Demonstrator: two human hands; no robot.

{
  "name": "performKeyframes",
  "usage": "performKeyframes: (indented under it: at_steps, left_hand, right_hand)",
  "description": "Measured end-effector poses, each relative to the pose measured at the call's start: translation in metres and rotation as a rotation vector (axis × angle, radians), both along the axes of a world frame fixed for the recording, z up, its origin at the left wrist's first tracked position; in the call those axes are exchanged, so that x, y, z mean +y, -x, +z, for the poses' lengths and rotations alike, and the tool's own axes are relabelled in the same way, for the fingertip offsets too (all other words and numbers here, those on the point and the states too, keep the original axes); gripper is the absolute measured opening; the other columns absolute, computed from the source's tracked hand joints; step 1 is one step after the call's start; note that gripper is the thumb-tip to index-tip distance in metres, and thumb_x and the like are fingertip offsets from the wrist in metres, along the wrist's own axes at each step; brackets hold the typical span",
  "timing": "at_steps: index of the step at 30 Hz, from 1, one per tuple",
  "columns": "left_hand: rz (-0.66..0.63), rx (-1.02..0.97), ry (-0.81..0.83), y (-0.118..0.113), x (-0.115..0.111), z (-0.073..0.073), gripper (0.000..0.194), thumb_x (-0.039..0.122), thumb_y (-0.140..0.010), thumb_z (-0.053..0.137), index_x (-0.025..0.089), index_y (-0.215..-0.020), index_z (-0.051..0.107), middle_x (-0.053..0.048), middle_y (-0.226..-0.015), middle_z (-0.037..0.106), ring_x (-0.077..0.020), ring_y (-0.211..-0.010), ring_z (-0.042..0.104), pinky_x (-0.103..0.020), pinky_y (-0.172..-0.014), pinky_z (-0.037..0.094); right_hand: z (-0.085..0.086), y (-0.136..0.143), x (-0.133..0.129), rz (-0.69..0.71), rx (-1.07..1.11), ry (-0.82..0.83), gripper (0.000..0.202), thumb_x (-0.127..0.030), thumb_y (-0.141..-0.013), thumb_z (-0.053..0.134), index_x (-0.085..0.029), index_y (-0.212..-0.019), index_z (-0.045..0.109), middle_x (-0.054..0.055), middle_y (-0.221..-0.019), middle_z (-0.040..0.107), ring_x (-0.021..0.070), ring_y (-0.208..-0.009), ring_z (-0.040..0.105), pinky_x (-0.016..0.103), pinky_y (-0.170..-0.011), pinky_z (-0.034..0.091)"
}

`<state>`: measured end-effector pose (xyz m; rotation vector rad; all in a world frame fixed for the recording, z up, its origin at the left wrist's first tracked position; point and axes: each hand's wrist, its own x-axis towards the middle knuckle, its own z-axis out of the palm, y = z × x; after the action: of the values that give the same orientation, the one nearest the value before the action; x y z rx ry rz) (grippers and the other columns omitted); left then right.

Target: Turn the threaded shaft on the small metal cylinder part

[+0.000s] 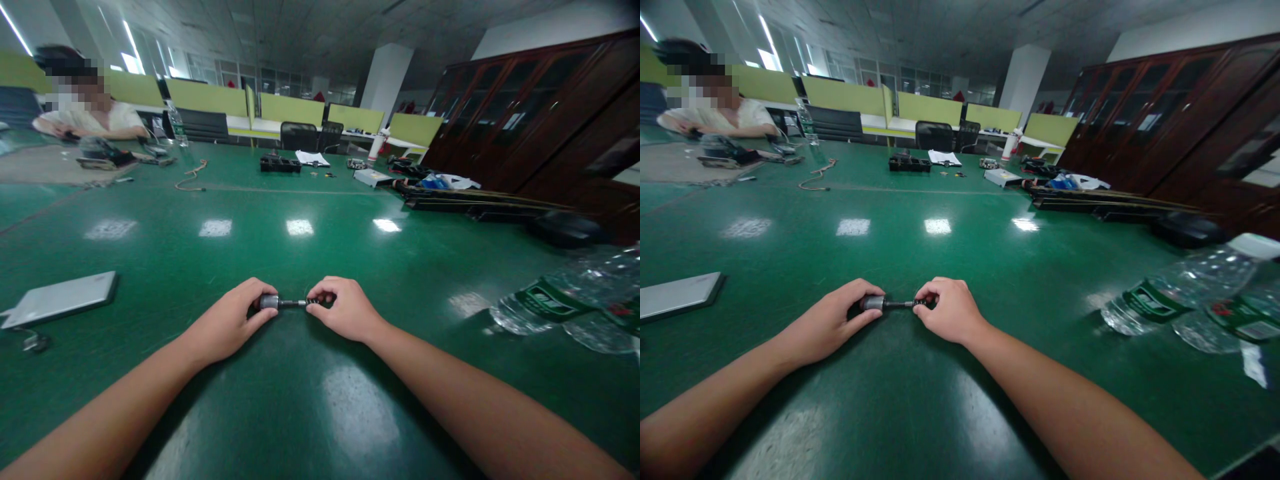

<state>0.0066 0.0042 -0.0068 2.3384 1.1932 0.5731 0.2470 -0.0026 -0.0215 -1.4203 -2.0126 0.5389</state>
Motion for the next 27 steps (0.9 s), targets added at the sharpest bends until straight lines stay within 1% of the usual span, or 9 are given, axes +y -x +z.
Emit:
performKeyframes:
  at_steps: [7,15,20,27]
  left_hand:
    - [-0.023,-0.003,-0.025,0.0016,-0.0008,0.0011,0.025,0.039,-0.091,0.057,0.021,-0.107,0.062,-0.004,-0.097,0.063,-0.0204,-0.085,0.060,-0.033,-0.076,0.049]
    - [-0.044,-0.012,-0.029,0.0030,0.0001,0.0014,0.027,0.040,-0.093,0.052,0.021,-0.108,0.064,-0.005,-0.098,0.065,-0.0208,-0.087,0.061,-0.033,-0.079,0.050]
    - [-0.064,-0.005,-0.044,0.0031,0.0008,0.0008,0.029,0.040,-0.093,0.053,0.021,-0.113,0.064,-0.006,-0.102,0.066,-0.0214,-0.091,0.062,-0.034,-0.083,0.050]
    - [-0.143,0.009,-0.056,0.0019,-0.0022,0.0012,0.026,0.039,-0.092,0.059,0.023,-0.110,0.066,-0.005,-0.104,0.067,-0.0205,-0.093,0.062,-0.032,-0.084,0.048]
  right_hand:
    - [0.0002,0.0014,-0.0002,0.038,-0.008,-0.007,0.010,-0.021,-0.073,0.073,-0.022,-0.082,0.075,0.000,-0.075,0.068,0.0128,-0.068,0.058,0.027,-0.067,0.042]
    - [0.0024,0.0047,-0.0022,0.075,-0.009,0.011,0.015,-0.018,-0.073,0.074,-0.022,-0.087,0.076,-0.001,-0.079,0.072,0.0129,-0.071,0.058,0.028,-0.071,0.043]
    - [0.0037,0.0069,-0.0044,0.150,-0.016,0.004,0.014,-0.018,-0.076,0.074,-0.021,-0.090,0.075,0.000,-0.083,0.073,0.0136,-0.074,0.059,0.029,-0.073,0.043]
    - [0.0040,0.0085,-0.0064,0.249,-0.025,-0.041,0.012,-0.019,-0.079,0.073,-0.022,-0.091,0.075,0.001,-0.084,0.072,0.0148,-0.079,0.062,0.030,-0.078,0.043]
